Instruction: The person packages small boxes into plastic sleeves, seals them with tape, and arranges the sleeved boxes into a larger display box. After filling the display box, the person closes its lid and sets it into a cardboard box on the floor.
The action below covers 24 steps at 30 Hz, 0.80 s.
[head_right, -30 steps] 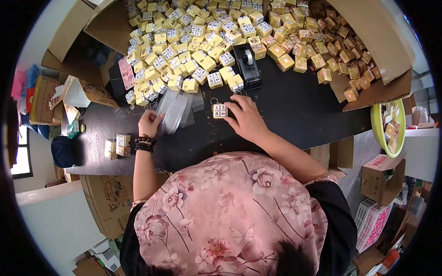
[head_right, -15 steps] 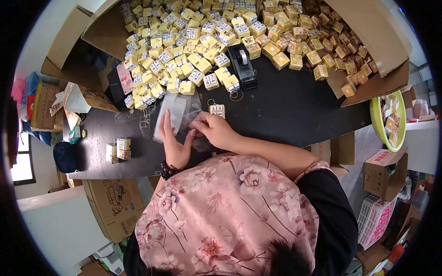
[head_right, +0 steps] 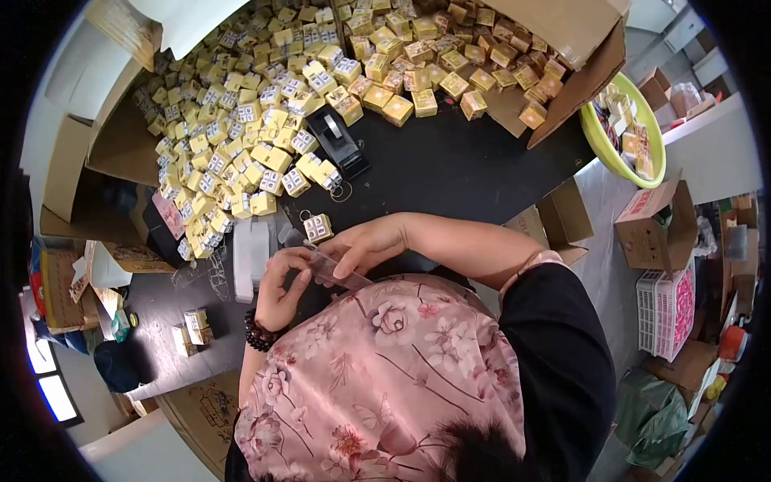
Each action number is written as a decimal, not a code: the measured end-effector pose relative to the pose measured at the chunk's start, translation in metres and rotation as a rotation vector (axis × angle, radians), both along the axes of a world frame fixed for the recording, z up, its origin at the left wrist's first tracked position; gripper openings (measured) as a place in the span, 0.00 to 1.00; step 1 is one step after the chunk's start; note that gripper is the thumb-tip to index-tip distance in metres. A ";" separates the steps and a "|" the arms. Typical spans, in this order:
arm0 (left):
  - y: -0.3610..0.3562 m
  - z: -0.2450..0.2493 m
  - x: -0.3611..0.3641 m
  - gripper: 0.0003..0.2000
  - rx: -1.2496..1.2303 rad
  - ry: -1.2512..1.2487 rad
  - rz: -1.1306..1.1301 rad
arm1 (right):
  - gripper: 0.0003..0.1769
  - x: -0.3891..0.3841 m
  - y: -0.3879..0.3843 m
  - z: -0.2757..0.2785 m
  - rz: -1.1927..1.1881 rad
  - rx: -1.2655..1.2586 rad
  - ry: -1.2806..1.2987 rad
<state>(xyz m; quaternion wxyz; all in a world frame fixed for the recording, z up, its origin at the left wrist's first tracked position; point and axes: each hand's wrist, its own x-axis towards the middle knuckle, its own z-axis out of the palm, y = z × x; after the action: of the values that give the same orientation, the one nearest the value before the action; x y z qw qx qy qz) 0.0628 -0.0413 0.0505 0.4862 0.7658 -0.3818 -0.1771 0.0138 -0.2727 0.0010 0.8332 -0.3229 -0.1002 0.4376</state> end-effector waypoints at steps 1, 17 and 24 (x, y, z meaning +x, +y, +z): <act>-0.003 0.009 0.004 0.04 0.039 -0.058 -0.059 | 0.28 0.005 -0.001 0.001 -0.006 -0.162 -0.140; 0.025 -0.047 -0.021 0.16 -0.022 1.107 -0.091 | 0.28 0.062 -0.177 -0.036 -0.735 -2.162 -0.944; 0.022 -0.035 -0.005 0.23 -0.296 0.647 0.136 | 0.22 0.035 -0.116 0.000 -1.193 -1.255 -0.763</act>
<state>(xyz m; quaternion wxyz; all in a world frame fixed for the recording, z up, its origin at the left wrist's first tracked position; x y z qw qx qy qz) 0.0575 -0.0192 0.0151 0.6982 0.6151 -0.1778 -0.3202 0.0490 -0.3891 0.0011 0.5045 -0.8315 0.0693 -0.2219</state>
